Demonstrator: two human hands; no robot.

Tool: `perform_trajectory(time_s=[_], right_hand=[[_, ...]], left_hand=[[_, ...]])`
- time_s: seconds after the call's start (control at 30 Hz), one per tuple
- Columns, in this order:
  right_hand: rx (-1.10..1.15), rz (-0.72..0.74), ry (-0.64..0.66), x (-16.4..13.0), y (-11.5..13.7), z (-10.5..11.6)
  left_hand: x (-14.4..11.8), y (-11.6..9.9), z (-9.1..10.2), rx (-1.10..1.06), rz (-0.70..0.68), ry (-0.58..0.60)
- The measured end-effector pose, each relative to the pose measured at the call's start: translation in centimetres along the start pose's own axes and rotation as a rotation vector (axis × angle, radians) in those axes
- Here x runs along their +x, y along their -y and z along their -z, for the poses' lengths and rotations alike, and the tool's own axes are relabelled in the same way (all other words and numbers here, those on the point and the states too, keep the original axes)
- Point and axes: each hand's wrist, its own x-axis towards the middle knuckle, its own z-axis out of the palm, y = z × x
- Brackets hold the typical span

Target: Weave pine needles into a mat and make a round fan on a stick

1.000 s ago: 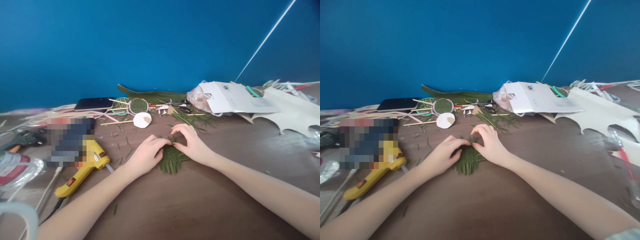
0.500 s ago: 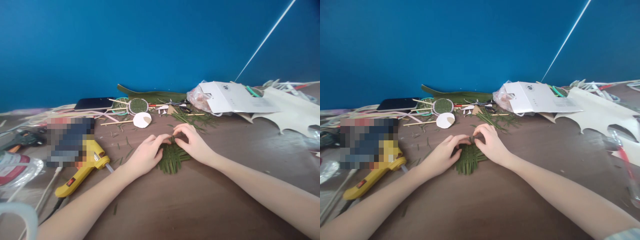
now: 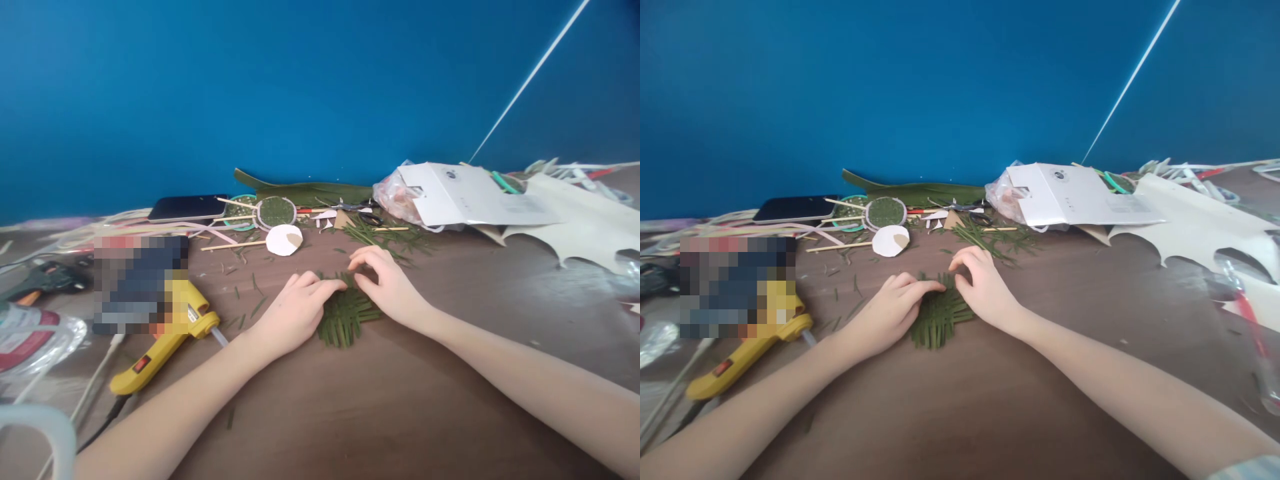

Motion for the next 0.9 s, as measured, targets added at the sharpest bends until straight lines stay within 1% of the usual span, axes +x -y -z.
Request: perform_trajectory(time_s=[0.1,0.2,0.4,0.5,0.9], right_hand=[[-0.028,-0.001,-0.017,0.0,-0.1,-0.1],[-0.035,0.013,0.013,-0.1,-0.1,0.0],[-0.05,-0.007,0.178,-0.3,0.1,0.8],[-0.052,-0.012,0.228,-0.4,0.2,1.1],[-0.044,-0.037,0.27,-0.3,0.2,1.1]], left_hand=[[0.0,0.0,-0.1,-0.017,0.006,-0.011],[0.0,0.1,-0.2,-0.03,0.003,-0.023],[-0.1,0.1,-0.2,0.006,-0.012,-0.024],[-0.1,0.1,-0.3,0.021,-0.014,-0.033],[0.1,-0.1,-0.1,0.031,0.004,-0.02]])
